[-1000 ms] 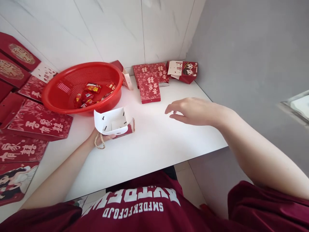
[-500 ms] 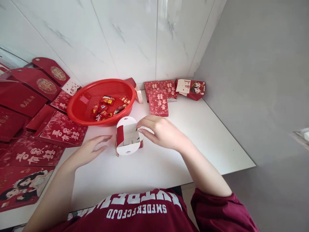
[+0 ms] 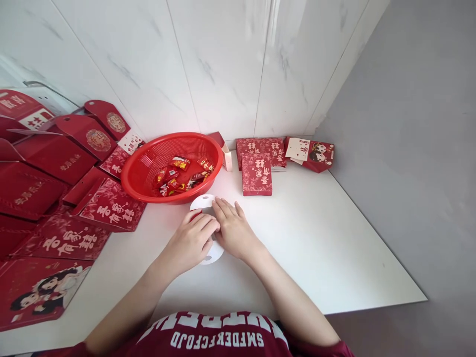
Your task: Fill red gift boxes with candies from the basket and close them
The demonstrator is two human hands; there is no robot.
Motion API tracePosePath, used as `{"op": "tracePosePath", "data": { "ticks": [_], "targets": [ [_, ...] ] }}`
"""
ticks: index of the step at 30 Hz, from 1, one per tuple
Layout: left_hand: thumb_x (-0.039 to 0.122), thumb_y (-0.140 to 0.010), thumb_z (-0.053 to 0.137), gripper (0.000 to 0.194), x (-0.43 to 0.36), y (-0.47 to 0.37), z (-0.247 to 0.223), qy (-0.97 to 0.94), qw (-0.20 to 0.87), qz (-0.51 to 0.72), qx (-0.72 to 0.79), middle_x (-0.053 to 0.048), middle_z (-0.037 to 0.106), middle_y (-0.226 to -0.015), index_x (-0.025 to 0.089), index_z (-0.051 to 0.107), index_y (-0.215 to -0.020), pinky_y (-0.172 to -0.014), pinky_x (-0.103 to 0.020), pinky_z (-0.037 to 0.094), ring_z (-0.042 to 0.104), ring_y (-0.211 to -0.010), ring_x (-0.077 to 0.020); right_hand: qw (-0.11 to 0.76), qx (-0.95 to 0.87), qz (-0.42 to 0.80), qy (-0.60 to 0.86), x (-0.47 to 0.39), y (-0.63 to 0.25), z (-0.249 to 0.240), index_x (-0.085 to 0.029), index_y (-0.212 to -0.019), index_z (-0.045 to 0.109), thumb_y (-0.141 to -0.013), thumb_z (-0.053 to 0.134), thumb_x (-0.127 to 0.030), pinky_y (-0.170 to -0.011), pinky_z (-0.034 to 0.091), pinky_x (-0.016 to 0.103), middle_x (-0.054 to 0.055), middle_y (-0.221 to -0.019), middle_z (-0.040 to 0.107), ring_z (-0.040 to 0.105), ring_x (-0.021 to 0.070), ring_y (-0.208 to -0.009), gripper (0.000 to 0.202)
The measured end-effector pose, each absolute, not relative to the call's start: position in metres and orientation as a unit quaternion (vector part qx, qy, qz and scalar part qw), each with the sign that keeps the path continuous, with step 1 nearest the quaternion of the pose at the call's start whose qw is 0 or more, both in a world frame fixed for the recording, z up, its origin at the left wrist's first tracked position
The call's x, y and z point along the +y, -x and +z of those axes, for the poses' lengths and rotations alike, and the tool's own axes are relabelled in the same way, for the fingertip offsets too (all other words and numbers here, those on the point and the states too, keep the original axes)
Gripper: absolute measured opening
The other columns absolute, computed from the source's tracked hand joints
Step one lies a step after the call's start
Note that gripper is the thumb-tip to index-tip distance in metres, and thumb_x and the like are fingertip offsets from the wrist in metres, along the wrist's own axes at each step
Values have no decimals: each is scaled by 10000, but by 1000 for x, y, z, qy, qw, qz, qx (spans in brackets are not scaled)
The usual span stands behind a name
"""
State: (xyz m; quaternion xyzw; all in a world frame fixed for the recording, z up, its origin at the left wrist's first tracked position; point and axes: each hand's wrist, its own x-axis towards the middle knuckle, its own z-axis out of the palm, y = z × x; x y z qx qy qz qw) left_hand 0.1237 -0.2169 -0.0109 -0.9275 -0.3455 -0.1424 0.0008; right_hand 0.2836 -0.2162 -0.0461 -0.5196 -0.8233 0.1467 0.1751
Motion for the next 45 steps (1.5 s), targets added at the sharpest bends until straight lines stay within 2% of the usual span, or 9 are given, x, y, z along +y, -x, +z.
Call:
{"op": "tracePosePath", "data": {
  "ticks": [7,13,17,23,27,30,36,41,45],
  "targets": [
    [191,-953,466,289,-221,-87,-19,862,51,-191,-467,-86,667,-1234,188,601,-1209,-1182,-566,154,614,-1149,-252,246,-787,204,527,-222,-284,-64,-134,-1547,248,-846,342,-70,-1212,212,518,90,-1612,247,216,210,-1490,710],
    [364,-993,434,598,-230,-63,-48,821,-42,-184,-539,-101,377,-1553,238,231,-1542,-1188,-584,153,406,-1404,-285,314,-769,238,504,-219,-278,-76,-161,-1554,235,-813,378,-43,-1216,258,470,88,-1613,243,202,214,-1493,764],
    [345,-1034,287,593,-227,-60,-65,800,-176,-195,-539,-43,195,-1629,310,37,-1570,-1214,-530,173,227,-1495,-233,352,-744,279,494,-217,-275,-83,-223,-1567,188,-835,382,-50,-1233,229,445,35,-1637,173,161,196,-1506,777],
    [506,-981,404,795,-223,-65,-89,709,-428,-341,-445,-71,27,-1654,291,-95,-1561,-1228,-518,148,100,-1519,-283,389,-729,345,446,-213,-276,-95,-261,-1579,89,-990,435,-336,-1245,131,446,24,-1656,51,57,192,-1522,687],
    [530,-836,664,1141,-221,-71,-107,650,-540,-399,-357,-115,29,-1648,319,-225,-1519,-1195,-529,245,182,-1498,-324,359,-759,394,374,-207,-286,-98,-262,-1578,-38,-845,671,-532,-1236,97,468,61,-1654,-68,-32,246,-1522,1055],
    [456,-792,744,1241,-217,-74,-115,645,-542,-413,-347,-121,77,-1637,361,-280,-1487,-1176,-545,278,224,-1482,-333,339,-777,402,347,-203,-292,-98,-263,-1573,-72,-691,815,-537,-1225,137,480,104,-1650,-24,11,288,-1520,1280],
    [470,-883,626,1071,-214,-75,-120,674,-477,-391,-406,-141,210,-1577,329,-228,-1514,-1179,-568,233,263,-1465,-301,360,-758,386,383,-204,-292,-93,-297,-1576,44,-691,840,-453,-1148,334,431,123,-1505,298,345,266,-1398,1200],
    [512,-862,629,1032,-211,-73,-109,682,-472,-405,-386,-151,97,-1612,319,-118,-1548,-1162,-533,293,191,-1490,-317,354,-755,389,392,-204,-292,-91,-315,-1566,120,-675,853,-439,-1138,343,430,106,-1451,338,389,264,-1354,1161],
    [505,-782,720,1075,-200,-67,-96,746,-344,-387,-419,-163,122,-1615,282,20,-1567,-1187,-582,181,77,-1506,-358,356,-755,383,394,-202,-294,-92,-317,-1563,135,-682,847,-443,-1126,355,426,101,-1420,359,409,261,-1330,1140]
  ]
}}
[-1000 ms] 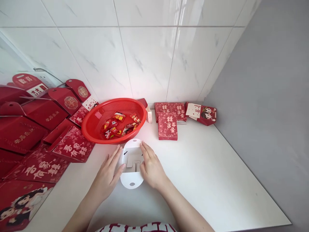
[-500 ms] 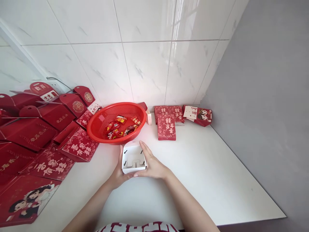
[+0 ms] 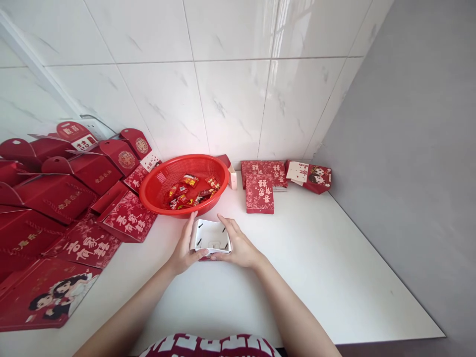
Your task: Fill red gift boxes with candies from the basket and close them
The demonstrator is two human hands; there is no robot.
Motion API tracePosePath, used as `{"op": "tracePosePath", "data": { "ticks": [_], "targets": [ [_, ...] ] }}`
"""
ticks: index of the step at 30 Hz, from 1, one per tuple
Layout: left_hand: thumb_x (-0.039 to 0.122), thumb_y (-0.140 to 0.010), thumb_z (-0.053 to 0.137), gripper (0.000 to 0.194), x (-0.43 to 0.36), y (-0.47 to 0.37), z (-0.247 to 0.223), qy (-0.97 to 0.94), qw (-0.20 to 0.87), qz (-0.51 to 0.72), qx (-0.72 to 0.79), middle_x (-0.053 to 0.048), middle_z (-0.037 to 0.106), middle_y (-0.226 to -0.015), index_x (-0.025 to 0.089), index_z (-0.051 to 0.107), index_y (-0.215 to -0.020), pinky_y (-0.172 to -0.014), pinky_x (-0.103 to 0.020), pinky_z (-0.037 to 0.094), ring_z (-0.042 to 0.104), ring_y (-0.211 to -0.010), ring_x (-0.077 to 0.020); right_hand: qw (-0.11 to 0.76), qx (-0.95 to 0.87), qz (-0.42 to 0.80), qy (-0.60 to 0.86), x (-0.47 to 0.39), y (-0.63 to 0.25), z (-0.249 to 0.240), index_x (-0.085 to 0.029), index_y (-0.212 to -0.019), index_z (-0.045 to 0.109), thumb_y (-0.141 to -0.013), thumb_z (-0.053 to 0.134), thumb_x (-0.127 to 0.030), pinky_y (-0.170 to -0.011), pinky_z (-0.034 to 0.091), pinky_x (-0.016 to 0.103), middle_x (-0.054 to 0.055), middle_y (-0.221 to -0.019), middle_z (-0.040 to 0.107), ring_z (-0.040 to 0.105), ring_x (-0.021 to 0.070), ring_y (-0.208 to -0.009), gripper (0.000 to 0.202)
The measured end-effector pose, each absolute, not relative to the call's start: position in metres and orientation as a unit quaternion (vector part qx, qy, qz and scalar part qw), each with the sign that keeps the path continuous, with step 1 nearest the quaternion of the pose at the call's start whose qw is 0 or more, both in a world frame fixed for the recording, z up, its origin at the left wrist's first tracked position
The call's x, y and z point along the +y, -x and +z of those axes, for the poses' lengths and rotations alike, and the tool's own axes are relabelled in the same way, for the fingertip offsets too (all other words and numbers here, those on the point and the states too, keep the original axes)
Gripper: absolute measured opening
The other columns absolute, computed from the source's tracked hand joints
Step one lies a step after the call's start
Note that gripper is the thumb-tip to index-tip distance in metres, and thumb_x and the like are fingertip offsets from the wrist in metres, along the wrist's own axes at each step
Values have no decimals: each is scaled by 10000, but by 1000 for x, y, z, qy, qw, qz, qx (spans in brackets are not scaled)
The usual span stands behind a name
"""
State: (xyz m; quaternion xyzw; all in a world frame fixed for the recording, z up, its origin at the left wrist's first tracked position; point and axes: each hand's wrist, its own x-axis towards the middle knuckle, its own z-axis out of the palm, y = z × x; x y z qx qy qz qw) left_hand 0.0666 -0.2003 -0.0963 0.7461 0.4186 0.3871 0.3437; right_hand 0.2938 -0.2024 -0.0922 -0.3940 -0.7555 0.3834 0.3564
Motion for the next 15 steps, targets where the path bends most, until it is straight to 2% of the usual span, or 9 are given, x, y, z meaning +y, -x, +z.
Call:
{"op": "tracePosePath", "data": {
  "ticks": [2,3,5,7,11,15],
  "targets": [
    [497,-753,749,1084,-196,-66,-94,-774,307,364,417,-177,221,-1582,268,70,-1568,-1179,-606,175,152,-1486,-375,354,-755,379,401,-202,-295,-92,-321,-1563,132,-675,850,-445,-1114,369,429,100,-1411,363,422,262,-1314,1148],
    [495,-749,753,1088,-195,-67,-95,-775,322,362,406,-181,260,-1561,269,72,-1567,-1168,-606,208,214,-1467,-375,352,-756,376,404,-202,-295,-92,-321,-1563,129,-673,850,-447,-1107,376,430,100,-1405,367,428,262,-1306,1152],
    [494,-756,751,1114,-194,-70,-99,-747,405,378,366,-182,324,-1509,283,15,-1564,-1125,-589,314,349,-1405,-357,350,-758,371,406,-202,-295,-91,-316,-1564,124,-677,845,-447,-1097,387,433,101,-1385,379,438,261,-1290,1150],
    [494,-738,772,1182,-193,-75,-104,-704,495,395,322,-177,377,-1450,298,-59,-1555,-1082,-574,381,424,-1352,-343,351,-758,370,407,-202,-295,-91,-313,-1565,121,-684,838,-449,-1085,398,433,102,-1367,391,447,260,-1277,1144],
    [440,-661,849,1267,-189,-78,-114,-647,577,405,289,-169,378,-1439,339,-66,-1532,-1079,-567,388,415,-1355,-345,363,-746,389,399,-202,-292,-98,-303,-1574,22,-691,825,-495,-1110,367,451,126,-1430,350,405,273,-1331,1209],
    [394,-659,859,1099,-187,-75,-117,-635,592,403,289,-176,376,-1435,302,140,-1485,-1030,-549,439,432,-1329,-349,411,-709,469,329,-198,-285,-115,-275,-1532,-221,-686,747,-678,-1153,286,479,165,-1582,142,254,288,-1456,1347]
  ]
}}
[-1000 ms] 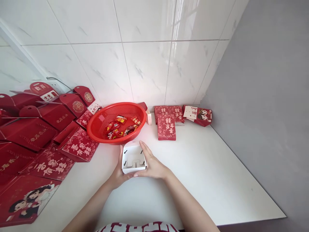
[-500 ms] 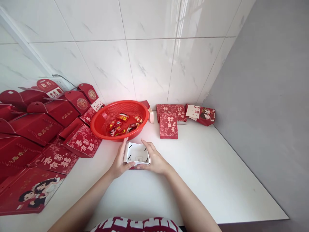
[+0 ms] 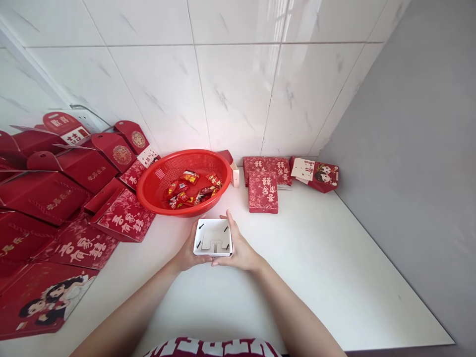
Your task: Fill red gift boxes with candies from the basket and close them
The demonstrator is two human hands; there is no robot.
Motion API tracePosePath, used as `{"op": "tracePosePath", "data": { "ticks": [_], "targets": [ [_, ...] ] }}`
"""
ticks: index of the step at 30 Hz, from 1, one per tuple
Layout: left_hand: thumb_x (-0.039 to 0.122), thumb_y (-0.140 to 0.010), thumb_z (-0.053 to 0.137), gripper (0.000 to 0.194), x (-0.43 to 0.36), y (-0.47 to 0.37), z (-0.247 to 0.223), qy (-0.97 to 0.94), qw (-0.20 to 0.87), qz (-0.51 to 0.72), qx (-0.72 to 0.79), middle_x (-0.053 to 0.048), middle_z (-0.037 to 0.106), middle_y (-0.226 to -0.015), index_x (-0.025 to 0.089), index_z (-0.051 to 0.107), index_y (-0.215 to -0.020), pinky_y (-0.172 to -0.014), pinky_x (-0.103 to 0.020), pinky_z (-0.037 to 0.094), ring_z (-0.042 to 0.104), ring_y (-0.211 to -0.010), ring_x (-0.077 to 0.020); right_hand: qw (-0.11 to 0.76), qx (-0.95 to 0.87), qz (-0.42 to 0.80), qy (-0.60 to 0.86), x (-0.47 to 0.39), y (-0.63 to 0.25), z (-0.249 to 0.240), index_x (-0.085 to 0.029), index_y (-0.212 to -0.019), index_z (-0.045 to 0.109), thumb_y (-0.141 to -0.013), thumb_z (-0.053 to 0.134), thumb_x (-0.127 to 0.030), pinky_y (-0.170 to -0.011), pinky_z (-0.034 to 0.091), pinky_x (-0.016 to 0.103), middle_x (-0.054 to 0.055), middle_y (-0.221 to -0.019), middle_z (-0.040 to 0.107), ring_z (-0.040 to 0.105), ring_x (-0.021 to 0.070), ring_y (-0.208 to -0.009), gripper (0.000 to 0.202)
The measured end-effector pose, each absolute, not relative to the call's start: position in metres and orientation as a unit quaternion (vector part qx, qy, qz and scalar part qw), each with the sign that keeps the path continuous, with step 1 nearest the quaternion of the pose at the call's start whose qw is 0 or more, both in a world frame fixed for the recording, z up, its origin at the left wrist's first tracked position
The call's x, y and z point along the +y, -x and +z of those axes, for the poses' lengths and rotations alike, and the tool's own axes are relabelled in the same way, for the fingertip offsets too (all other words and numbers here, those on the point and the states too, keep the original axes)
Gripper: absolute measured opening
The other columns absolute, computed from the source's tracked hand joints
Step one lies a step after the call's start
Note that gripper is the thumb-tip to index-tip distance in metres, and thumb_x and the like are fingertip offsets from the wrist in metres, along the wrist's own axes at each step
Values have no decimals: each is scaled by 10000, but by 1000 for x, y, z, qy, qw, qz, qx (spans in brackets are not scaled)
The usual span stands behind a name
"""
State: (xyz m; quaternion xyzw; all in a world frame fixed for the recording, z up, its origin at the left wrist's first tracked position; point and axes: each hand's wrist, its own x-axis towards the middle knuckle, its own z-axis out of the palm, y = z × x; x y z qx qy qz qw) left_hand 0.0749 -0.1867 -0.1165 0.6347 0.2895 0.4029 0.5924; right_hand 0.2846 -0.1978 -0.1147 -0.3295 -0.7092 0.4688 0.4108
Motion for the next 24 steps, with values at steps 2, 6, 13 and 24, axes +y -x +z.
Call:
{"op": "tracePosePath", "data": {
  "ticks": [2,6,13,24],
  "targets": [
    [387,-653,861,1011,-188,-73,-115,-645,571,408,302,-180,383,-1417,266,232,-1435,-1016,-539,452,437,-1315,-352,429,-685,508,298,-195,-281,-122,-274,-1514,-263,-699,634,-790,-1157,267,495,166,-1616,36,183,293,-1488,1318],
    [370,-592,889,1033,-191,-70,-110,-677,511,433,304,-162,345,-1431,286,256,-1404,-1024,-543,442,432,-1311,-360,427,-676,529,285,-194,-281,-125,-292,-1539,-183,-661,664,-794,-1159,247,511,165,-1608,103,221,309,-1475,1319],
    [347,-538,919,1033,-187,-67,-109,-697,499,424,293,-133,419,-1379,307,291,-1357,-996,-542,457,486,-1248,-353,425,-673,520,311,-196,-287,-117,-295,-1479,199,-553,869,-605,-1082,381,446,136,-1438,391,463,303,-1300,1184],
    [317,-585,895,1053,-184,-64,-113,-663,571,365,319,-134,437,-1377,342,232,-1402,-961,-577,493,494,-1241,-379,406,-675,503,357,-195,-289,-129,-284,-1522,125,-572,833,-654,-1108,346,476,153,-1470,359,425,326,-1335,1241]
  ]
}}
